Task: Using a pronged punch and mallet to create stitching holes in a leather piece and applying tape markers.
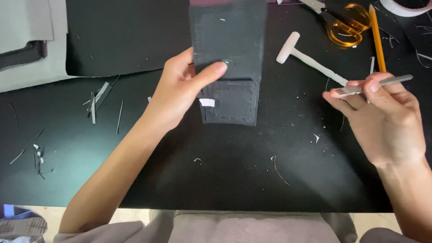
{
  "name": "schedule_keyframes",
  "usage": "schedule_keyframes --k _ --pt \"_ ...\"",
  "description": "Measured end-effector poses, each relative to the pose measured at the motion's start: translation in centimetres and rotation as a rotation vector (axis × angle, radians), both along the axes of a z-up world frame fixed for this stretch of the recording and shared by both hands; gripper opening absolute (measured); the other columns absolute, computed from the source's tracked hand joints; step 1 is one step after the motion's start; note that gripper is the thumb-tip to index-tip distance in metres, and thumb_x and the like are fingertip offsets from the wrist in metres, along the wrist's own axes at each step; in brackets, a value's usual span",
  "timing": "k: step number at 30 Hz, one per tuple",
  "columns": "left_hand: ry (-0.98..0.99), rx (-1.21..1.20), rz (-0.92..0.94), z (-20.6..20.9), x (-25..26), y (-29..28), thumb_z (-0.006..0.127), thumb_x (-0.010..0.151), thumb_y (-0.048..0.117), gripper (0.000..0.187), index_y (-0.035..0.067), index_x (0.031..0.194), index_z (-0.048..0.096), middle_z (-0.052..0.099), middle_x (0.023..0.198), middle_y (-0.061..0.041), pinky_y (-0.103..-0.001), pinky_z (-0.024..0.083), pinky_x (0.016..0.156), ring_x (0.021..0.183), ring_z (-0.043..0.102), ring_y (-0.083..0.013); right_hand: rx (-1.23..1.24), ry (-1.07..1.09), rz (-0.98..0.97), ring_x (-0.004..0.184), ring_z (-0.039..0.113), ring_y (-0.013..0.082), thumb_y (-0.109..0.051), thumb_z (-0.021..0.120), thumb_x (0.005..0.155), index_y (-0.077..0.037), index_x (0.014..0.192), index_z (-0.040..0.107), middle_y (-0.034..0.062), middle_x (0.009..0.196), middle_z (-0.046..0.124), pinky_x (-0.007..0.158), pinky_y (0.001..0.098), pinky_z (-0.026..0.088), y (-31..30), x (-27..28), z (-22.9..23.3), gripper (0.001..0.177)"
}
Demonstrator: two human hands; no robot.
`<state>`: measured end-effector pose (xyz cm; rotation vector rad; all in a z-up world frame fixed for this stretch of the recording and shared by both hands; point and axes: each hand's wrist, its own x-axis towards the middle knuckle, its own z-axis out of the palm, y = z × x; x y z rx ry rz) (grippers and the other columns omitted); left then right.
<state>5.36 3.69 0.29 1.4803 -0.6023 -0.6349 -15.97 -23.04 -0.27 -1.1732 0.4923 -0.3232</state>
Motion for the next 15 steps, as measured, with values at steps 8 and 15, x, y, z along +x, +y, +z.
schedule_keyframes --k 8,15 --pt "0.319 0.109 0.041 -1.1 -2.1 -1.4 0.075 0.082 0.025 0.053 0.006 0.131 0.062 0.074 0.128 -0.009 -0.035 0.060 0.104 0.116 0.073 -0.0219 -0.010 -0.052 0.041 0.099 0.076 0.0273 -0.009 0.058 0.108 -0.012 0.109 0.071 0.0070 0.107 0.074 0.107 0.0411 0.061 -0.2 -0.4 -0.9 0.013" --pt "0.069 0.270 -0.055 -1.2 -4.8 -1.9 0.089 0.069 0.007 0.063 0.011 0.122 0.054 0.079 0.116 -0.007 -0.032 0.068 0.089 0.103 0.082 -0.0222 -0.174 -0.029 0.028 0.096 0.077 0.0290 -0.004 0.060 0.106 -0.011 0.112 0.067 0.0127 0.106 0.072 0.100 0.0423 0.068 0.5 -0.8 -1.4 0.011"
